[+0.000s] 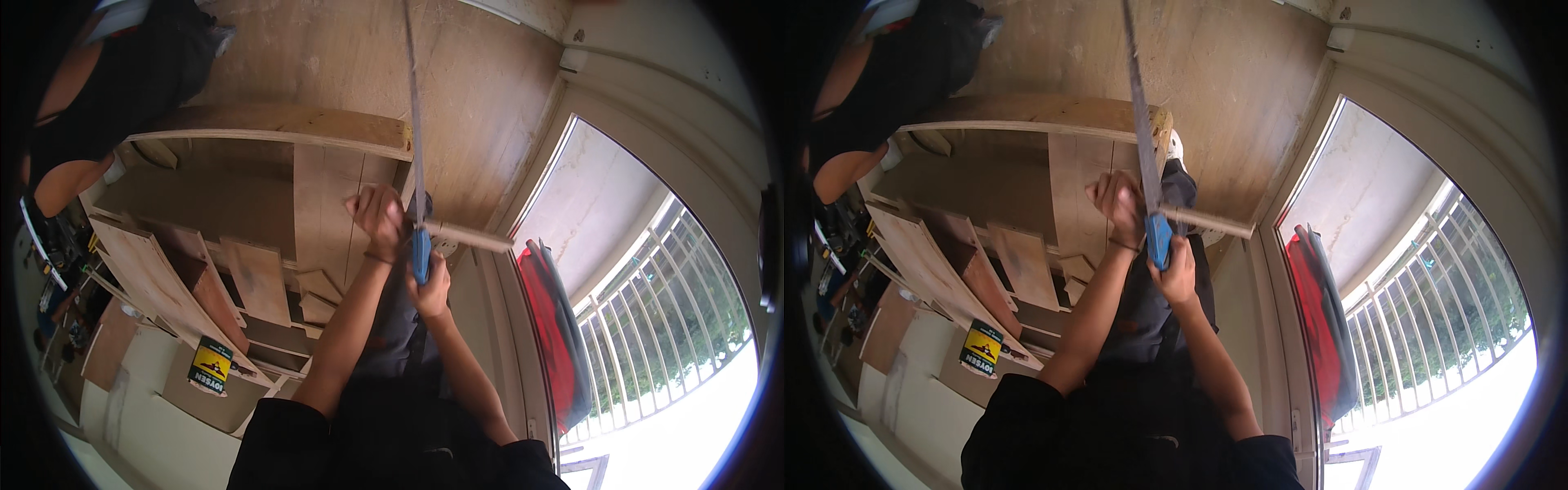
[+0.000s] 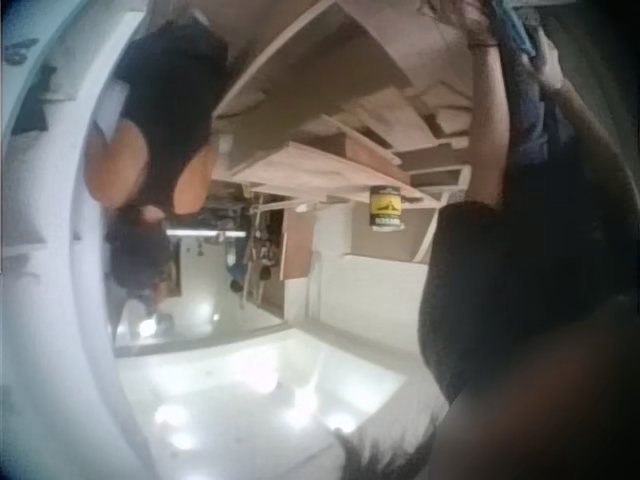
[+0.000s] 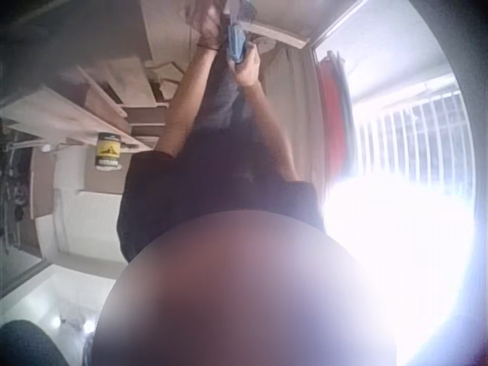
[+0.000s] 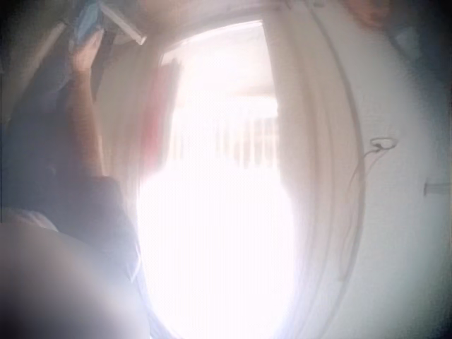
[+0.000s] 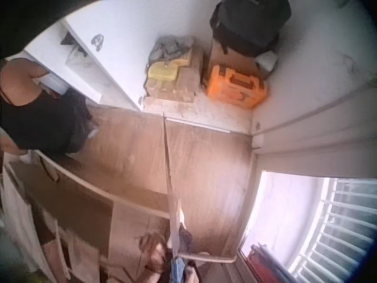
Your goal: The person cuts a piece of wood with a hand saw, then moves around the room to pick up a wooden dowel and a cylindrical object. They sit on the floor and hammer the dowel into the cylindrical object.
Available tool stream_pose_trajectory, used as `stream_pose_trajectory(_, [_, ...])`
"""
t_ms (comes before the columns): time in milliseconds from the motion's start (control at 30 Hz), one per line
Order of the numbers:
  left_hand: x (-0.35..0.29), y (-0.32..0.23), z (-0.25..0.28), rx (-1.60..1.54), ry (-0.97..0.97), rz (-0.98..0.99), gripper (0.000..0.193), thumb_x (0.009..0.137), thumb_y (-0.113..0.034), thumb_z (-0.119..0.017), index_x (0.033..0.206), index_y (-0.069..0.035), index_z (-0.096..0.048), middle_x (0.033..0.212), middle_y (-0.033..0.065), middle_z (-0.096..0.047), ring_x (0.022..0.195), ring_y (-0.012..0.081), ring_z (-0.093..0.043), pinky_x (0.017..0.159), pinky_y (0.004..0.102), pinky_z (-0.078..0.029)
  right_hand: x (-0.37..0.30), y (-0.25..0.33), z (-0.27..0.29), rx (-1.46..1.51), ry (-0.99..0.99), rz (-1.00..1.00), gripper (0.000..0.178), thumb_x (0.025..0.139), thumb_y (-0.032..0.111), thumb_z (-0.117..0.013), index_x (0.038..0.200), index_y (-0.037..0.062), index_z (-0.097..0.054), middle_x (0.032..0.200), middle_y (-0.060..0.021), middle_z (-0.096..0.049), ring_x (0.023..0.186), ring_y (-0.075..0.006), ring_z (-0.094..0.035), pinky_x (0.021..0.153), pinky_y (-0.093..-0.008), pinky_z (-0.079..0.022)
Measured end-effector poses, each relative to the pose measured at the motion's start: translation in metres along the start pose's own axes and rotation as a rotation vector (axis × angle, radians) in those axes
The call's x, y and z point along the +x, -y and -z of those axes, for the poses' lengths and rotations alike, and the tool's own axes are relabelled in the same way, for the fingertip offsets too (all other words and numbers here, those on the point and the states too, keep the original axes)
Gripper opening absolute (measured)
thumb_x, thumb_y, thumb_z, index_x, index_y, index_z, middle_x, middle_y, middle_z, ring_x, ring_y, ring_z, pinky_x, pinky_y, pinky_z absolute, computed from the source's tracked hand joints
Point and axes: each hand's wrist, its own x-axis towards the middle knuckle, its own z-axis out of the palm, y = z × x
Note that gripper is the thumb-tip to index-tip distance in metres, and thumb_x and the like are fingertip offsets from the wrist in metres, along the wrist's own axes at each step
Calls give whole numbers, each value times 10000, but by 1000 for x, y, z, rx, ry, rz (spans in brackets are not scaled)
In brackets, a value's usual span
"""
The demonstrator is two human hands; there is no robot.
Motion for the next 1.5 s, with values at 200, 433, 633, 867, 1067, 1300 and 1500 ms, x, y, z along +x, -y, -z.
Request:
stream_pose_trajectory(200, [-10,4,2,126,122,130,337,1005,-176,-397,702,-90,-515,674,82,-532,664,270,-525,666,386,-334,-5,3,5,9,129,-214,406,776,91,-713,1080,-69,-497,853,-254,-577,763,-434,-596,681,-458,-499])
stream_pose_trajectory(433, [21,13,-52,199,88,94,219,988,-175,-450,844,-80,-586,794,78,-587,775,262,-571,702,403,-372,66,-4,4,104,102,-515,265,894,140,-636,1053,-37,-522,716,-235,-611,618,-409,-626,577,-444,-486])
stream_pose_trajectory(633, [39,20,-46,328,152,-67,316,875,-58,-500,1185,-84,-557,988,70,-639,932,263,-577,818,426,-365,78,-11,-9,40,24,-460,240,918,172,-626,1004,-30,-529,663,-218,-578,559,-381,-596,548,-434,-464])
stream_pose_trajectory(867, [93,55,-36,97,937,-54,361,861,-59,-478,1180,-111,-639,1064,123,-680,977,294,-625,921,431,-412,72,-11,-13,85,14,-507,261,937,209,-628,985,-28,-527,670,-216,-590,586,-395,-610,555,-445,-468])
stream_pose_trajectory(1067, [99,58,-27,46,986,-10,261,851,-106,-497,1001,-98,-710,886,130,-699,851,319,-648,868,447,-441,81,-7,-11,92,14,-490,282,943,236,-618,967,-34,-537,669,-241,-603,624,-425,-632,560,-461,-477])
stream_pose_trajectory(1300, [55,32,-46,184,435,-62,229,910,-192,-487,851,-57,-663,838,89,-677,864,273,-617,922,433,-388,93,-5,-6,33,79,-494,306,948,256,-600,934,-41,-526,680,-275,-606,667,-464,-625,578,-485,-481])
stream_pose_trajectory(1500, [50,26,-76,483,212,104,350,928,-224,-477,668,-70,-653,688,103,-653,720,263,-616,856,396,-418,105,5,0,-26,84,-430,312,943,260,-588,908,-44,-522,660,-288,-589,654,-480,-611,565,-497,-473])
